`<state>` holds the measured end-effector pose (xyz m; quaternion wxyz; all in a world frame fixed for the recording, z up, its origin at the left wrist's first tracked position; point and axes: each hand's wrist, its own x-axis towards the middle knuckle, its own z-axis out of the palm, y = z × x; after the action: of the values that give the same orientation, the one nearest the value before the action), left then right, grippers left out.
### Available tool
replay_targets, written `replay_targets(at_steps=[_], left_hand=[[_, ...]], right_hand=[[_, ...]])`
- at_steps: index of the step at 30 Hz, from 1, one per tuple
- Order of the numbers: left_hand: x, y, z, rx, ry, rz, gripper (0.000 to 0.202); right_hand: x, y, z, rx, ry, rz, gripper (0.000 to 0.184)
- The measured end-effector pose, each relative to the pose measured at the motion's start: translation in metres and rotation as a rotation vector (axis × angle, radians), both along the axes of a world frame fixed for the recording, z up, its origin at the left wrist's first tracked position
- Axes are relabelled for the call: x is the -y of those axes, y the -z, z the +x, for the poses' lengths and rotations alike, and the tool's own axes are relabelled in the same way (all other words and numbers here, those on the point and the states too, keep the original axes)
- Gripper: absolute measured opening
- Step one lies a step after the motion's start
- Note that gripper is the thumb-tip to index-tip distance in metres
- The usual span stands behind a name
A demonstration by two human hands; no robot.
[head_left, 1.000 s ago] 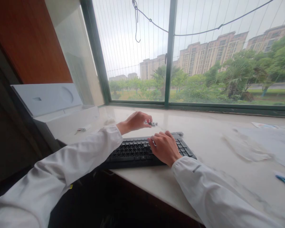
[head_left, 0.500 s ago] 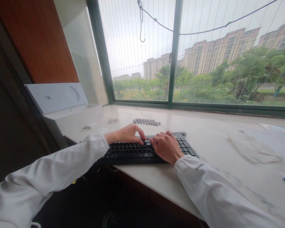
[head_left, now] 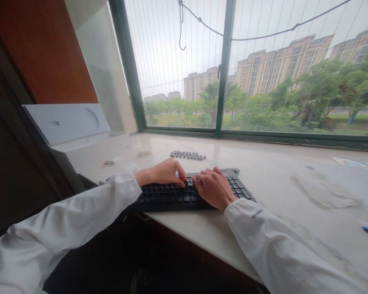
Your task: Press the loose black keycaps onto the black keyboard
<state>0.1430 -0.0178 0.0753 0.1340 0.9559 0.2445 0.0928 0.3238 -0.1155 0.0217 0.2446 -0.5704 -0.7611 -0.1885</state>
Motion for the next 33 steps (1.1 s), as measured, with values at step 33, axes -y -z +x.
replay_targets(at_steps=[33], left_hand=[[-0.004, -0.004, 0.005, -0.139, 0.170, 0.112, 0.017]], right_hand=[[0.002, -0.003, 0.002, 0.019, -0.151, 0.006, 0.037]])
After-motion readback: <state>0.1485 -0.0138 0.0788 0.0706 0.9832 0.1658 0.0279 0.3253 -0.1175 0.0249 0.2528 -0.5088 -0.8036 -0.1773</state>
